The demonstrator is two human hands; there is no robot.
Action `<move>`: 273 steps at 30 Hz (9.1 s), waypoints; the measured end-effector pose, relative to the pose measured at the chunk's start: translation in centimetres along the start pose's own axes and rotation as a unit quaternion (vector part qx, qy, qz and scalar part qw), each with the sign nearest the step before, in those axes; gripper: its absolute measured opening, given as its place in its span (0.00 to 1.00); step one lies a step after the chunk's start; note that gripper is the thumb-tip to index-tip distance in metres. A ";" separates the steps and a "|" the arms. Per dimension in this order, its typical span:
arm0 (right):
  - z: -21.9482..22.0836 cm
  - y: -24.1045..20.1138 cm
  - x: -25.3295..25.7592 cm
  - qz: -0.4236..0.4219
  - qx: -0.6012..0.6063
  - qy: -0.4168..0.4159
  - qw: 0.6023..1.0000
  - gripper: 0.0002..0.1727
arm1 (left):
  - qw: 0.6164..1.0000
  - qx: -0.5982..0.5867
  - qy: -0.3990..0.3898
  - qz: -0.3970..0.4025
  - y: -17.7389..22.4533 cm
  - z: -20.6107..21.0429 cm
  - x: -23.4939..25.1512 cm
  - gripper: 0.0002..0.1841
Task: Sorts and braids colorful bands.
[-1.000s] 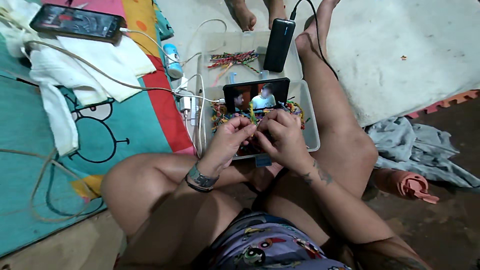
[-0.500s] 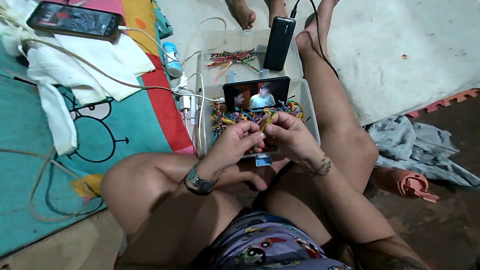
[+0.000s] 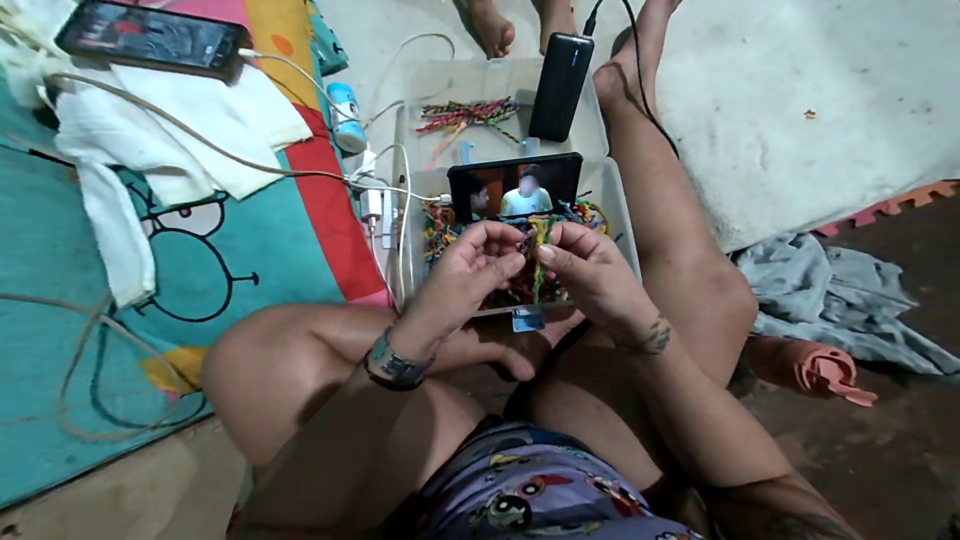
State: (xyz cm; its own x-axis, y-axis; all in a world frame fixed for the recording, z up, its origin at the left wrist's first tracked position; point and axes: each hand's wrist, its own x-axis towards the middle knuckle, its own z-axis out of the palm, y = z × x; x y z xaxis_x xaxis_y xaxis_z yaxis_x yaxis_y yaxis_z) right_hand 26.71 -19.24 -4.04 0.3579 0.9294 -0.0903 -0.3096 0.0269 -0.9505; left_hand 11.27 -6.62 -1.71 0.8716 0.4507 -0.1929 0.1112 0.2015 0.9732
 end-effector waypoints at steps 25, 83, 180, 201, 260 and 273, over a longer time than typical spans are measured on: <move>0.5 0.8 0.1 -0.149 -0.139 -0.006 0.979 0.11 | 0.990 -0.078 -0.021 -0.112 1.3 0.8 -0.3 0.08; 0.0 1.6 0.1 -0.080 0.059 -0.034 0.994 0.08 | 0.935 0.288 0.086 0.187 -1.6 2.4 -0.8 0.02; 0.8 2.4 0.0 -0.050 0.095 0.001 0.994 0.06 | 0.926 0.324 0.084 0.175 -1.0 1.8 -0.7 0.03; 1.1 2.2 -0.1 -0.027 0.087 0.042 0.995 0.07 | 0.907 0.368 0.097 0.182 -1.8 2.3 -0.2 0.04; 0.9 2.4 0.1 -0.046 0.032 0.060 0.997 0.08 | 0.910 0.382 0.078 0.141 -1.6 2.2 -0.1 0.07; 0.6 2.1 0.2 -0.032 0.072 0.020 0.997 0.06 | 0.985 0.170 -0.009 -0.008 -0.4 1.5 -0.3 0.07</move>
State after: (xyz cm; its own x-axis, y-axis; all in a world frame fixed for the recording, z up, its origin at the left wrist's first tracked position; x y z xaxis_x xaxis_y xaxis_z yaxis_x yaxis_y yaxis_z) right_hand 25.61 -18.80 -5.92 0.4154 0.9085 -0.0447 -0.4064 0.1414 -0.9027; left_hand 11.71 -8.16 -1.83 0.8767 0.4328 -0.2101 0.2761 -0.0951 0.9564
